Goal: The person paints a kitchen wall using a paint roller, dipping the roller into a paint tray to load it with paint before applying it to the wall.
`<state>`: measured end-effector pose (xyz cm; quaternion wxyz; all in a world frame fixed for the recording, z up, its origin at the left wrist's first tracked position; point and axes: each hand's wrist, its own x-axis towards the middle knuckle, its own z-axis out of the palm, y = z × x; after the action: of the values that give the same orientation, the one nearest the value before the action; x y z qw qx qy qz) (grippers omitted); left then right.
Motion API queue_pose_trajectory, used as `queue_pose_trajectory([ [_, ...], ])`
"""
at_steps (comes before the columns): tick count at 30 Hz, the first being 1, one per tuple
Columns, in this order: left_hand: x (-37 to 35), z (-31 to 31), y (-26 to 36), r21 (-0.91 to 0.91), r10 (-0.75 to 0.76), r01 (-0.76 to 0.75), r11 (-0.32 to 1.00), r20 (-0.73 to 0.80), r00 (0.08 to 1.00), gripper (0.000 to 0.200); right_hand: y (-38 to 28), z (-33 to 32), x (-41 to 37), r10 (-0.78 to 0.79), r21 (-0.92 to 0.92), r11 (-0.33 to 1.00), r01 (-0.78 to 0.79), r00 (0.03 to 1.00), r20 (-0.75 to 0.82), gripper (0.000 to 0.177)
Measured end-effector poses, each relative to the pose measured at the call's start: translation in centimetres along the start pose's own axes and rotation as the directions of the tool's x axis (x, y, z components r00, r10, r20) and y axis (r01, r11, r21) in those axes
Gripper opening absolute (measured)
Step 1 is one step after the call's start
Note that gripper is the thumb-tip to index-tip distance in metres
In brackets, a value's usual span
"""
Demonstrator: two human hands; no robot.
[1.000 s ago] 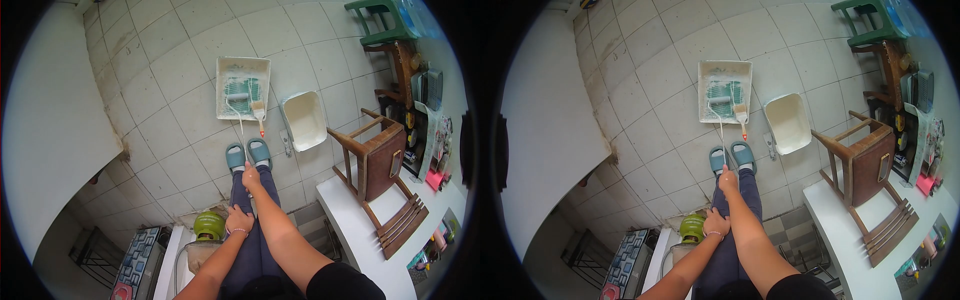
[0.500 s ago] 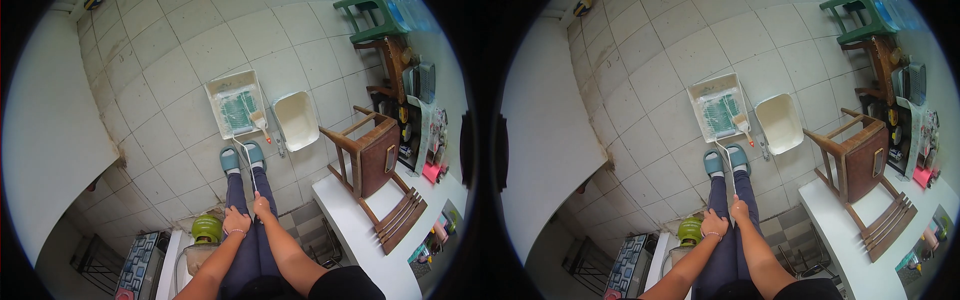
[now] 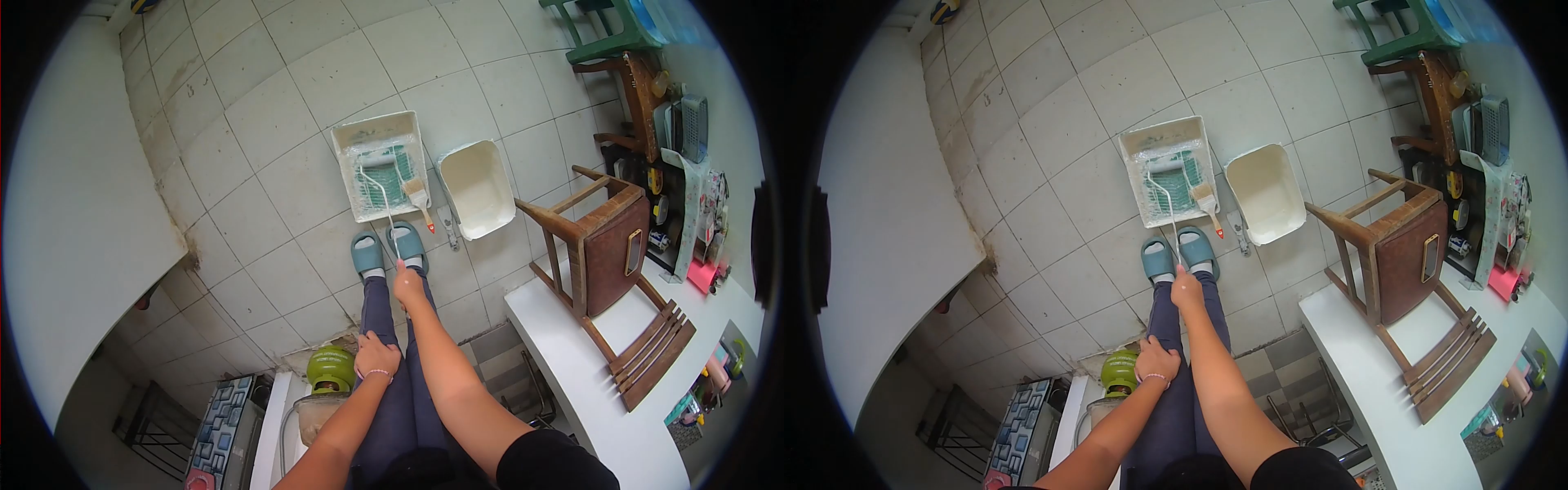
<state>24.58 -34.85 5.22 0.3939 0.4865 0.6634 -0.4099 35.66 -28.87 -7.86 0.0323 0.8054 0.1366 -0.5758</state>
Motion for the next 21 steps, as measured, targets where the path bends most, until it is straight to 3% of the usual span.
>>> queue_pose_trajectory([
  [3, -0.4, -0.8, 0.1, -0.007, -0.002, 0.002, 1.000, -0.004, 1.000, 0.049, -0.6, -1.6, 0.3, -0.025, -0.094, 0.995, 0.021, 0.999, -0.042, 0.064],
  [6, -0.5, -0.8, 0.1, 0.024, -0.009, 0.009, 1.000, -0.014, 1.000, 0.048, 2.7, -3.8, -1.5, -0.112, -0.286, 0.955, 0.084, 0.990, -0.086, 0.065],
  [8, -0.1, -0.7, 0.2, 0.044, -0.010, 0.011, 0.999, -0.020, 1.000, 0.047, 6.2, -4.8, -2.9, -0.075, -0.315, 0.949, 0.031, 0.989, -0.129, 0.066],
  [11, 0.5, 0.5, -0.2, 0.061, -0.001, 0.004, 0.998, -0.040, 0.999, 0.046, 6.8, -7.2, -5.0, 0.115, -0.304, 0.939, -0.160, 0.981, -0.159, 0.066],
  [14, 1.1, 1.5, -0.7, 0.054, 0.009, -0.006, 0.999, -0.059, 0.998, 0.048, 10.4, -5.7, 0.5, -0.029, -0.266, 0.964, -0.012, 0.988, -0.152, 0.074],
  [17, 1.1, 1.3, -0.9, 0.041, 0.002, -0.001, 0.999, -0.036, 0.999, 0.048, 3.8, -8.4, 1.0, 0.198, -0.065, 0.979, -0.193, 0.978, 0.071, 0.075],
  [21, 1.5, 1.5, -0.9, 0.034, 0.017, -0.015, 0.999, -0.055, 0.998, 0.048, -1.1, -9.4, 3.2, 0.167, -0.025, 0.986, -0.166, 0.985, 0.050, 0.075],
])
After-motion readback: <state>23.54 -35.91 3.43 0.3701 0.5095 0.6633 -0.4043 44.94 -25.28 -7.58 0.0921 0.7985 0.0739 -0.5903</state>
